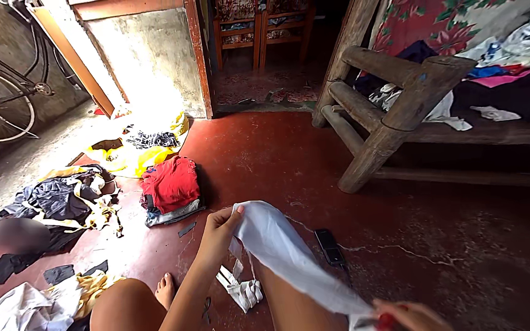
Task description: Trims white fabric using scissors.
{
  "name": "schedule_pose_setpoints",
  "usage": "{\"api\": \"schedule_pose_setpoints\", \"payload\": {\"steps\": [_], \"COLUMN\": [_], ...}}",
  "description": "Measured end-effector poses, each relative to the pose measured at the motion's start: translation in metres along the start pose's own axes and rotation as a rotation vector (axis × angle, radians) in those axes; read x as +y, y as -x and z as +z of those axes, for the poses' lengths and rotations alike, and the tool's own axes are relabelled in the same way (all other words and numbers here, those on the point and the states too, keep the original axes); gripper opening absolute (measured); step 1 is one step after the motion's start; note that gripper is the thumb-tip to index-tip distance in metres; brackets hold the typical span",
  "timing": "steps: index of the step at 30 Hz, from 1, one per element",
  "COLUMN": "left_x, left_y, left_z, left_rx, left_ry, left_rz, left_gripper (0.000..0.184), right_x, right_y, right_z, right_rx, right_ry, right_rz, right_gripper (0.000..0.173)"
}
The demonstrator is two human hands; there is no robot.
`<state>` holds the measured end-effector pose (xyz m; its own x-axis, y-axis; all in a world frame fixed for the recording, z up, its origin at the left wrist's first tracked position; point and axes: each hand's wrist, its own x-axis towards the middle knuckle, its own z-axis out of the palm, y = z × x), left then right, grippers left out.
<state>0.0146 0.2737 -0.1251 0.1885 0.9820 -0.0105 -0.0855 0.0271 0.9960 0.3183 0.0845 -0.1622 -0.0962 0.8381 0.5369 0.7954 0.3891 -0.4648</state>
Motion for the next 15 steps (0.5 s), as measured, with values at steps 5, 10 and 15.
{"api": "schedule_pose_setpoints", "payload": {"steps": [5, 10, 15], "left_x": [-0.014, -0.030, -0.039], "left_y": [0.040, 0.080, 0.090], "left_z": [-0.003, 0.010, 0.008], "left_rx": [-0.068, -0.231, -0.191], "left_ry": [0.041, -0.017, -0.037], "left_rz": [-0.016, -0.013, -0.075], "left_gripper": [0.027, 0.032, 0.007], "right_x": [0.041, 0.034, -0.001], "right_y": [-0.057, -0.068, -0.049], "right_z": [-0.036, -0.020, 0.017], "right_rx": [0.103, 0.067, -0.061], "right_ry": [0.205, 0.149, -0.213], "right_rz": [-0.028, 0.122, 0.241], "right_gripper": [0.025, 0.037, 0.042]}}
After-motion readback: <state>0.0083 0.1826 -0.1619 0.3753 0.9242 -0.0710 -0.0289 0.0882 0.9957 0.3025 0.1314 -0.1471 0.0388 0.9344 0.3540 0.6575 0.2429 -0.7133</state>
